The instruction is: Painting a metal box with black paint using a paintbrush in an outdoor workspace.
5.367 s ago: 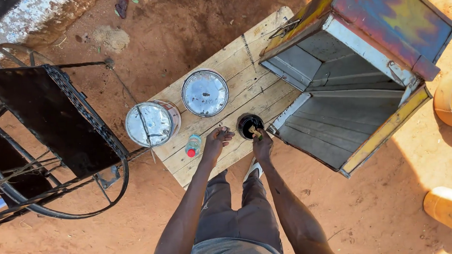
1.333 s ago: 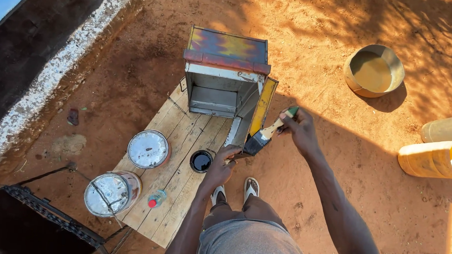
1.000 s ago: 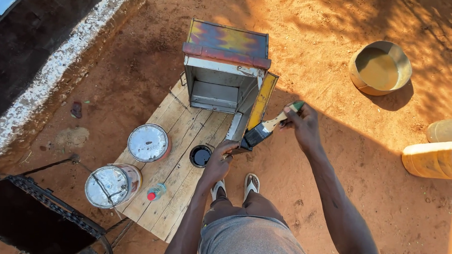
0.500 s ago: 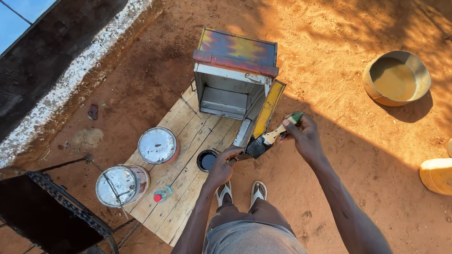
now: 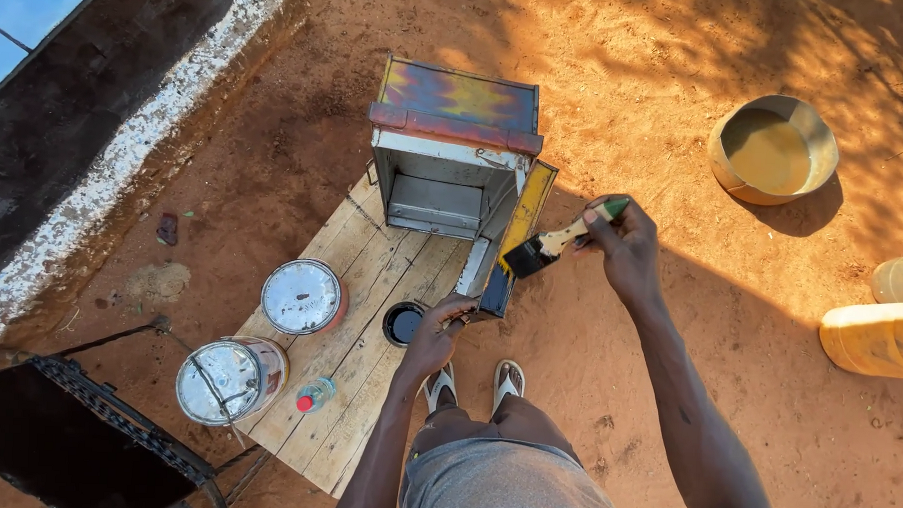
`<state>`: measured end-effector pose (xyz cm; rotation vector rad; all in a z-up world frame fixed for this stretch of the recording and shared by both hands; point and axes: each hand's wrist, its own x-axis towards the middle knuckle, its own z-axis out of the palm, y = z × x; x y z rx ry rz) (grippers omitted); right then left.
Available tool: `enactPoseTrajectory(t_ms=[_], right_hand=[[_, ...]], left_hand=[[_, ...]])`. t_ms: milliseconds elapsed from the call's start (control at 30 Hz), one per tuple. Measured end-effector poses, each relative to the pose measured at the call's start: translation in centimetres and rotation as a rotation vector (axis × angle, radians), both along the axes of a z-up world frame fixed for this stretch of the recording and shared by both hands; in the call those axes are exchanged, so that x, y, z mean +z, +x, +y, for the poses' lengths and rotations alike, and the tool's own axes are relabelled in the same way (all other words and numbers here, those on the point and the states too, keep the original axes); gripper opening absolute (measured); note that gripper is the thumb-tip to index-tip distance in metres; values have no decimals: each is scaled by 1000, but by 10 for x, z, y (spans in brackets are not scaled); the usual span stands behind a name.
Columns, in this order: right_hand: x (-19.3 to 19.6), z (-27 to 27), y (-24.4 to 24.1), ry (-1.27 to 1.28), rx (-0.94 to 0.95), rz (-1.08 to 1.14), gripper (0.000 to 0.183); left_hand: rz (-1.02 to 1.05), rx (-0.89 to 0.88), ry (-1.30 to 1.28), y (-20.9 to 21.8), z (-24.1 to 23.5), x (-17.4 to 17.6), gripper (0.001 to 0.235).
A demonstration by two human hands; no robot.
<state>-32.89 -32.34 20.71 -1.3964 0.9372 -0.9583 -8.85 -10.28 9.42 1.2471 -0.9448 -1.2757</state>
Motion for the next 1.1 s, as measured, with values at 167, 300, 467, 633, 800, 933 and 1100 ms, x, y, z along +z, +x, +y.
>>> enactPoseTrajectory(t_ms=[167, 300, 467, 633, 800, 933, 1100], right_hand=[[-14, 15, 16, 61, 116, 74, 22], [19, -1, 14, -111, -19, 85, 16], [27, 48, 21, -92, 261, 214, 19], [32, 51, 25, -82, 306, 195, 21], [4, -6, 17, -194, 107, 115, 19], [26, -5, 17, -166, 31, 36, 17], [-20, -2, 18, 11, 175, 19, 19]], left_hand=[[48, 42, -27, -3, -1, -11, 37], [31, 34, -31, 0, -5, -15, 37], [18, 13, -5, 2, -5, -7, 36], [36, 1, -21, 3, -9, -25, 34], [54, -38, -18, 6, -9, -47, 34], [87, -43, -18, 8, -13, -52, 34], [120, -28, -14, 1, -8, -42, 43]])
